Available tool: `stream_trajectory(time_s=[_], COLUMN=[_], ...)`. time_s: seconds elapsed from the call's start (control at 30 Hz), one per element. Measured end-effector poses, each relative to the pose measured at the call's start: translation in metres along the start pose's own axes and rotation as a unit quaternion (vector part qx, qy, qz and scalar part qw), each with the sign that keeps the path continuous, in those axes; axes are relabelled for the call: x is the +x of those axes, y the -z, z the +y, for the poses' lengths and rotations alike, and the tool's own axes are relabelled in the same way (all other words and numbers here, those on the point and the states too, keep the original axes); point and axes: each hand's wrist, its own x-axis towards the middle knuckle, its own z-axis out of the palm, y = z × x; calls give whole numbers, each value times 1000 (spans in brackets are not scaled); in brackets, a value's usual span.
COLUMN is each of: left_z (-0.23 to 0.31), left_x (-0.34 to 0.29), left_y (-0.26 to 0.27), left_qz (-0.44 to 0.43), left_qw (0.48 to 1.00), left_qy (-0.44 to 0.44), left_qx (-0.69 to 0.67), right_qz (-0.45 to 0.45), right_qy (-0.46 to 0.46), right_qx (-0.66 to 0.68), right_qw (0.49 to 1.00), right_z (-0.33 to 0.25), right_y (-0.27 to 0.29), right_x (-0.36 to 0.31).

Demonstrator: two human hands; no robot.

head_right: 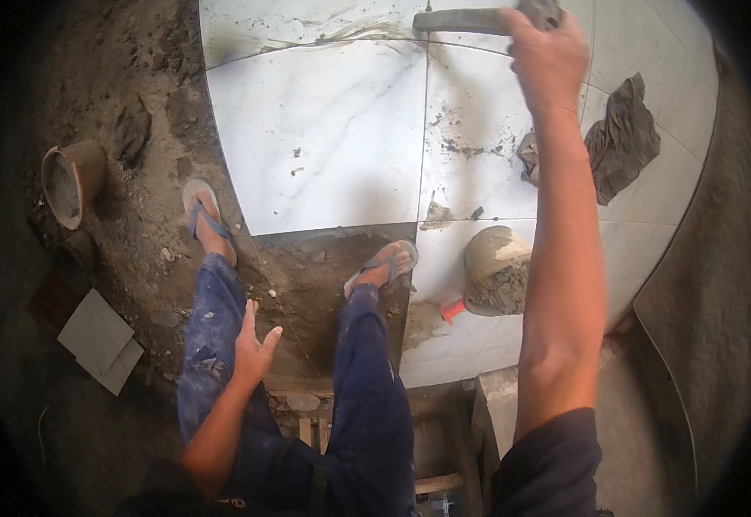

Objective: The person scoops cement from a bucket and spreads it on the floor using a trowel. They then place a white ceramic tile onto the cement bed, press it down, and tap it with a wooden block to level it. The person continues to spread cement and adjust the tile placement.

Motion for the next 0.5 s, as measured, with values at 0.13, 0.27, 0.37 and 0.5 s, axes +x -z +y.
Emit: stream_trajectory(time_s=[0.13,0.27,0.37,0.5], left_z=[0,-5,-8,-10], left_x=[4,1,2,3], left_y=[-1,-5,-6,-10], left_qz=[-1,-8,-9,-10], left_qw=[1000,997,996,995], left_qy=[-6,51,52,54], left_qx=[-26,-60,-73,-82], right_qz=[4,10,21,18], right_qy=[-59,-63,-71,-82], right_qx=[96,122,138,137], right_qw=[994,990,988,987], right_z=[27,27,37,39], right_y=[8,26,21,25], right_x=[9,4,-3,-2])
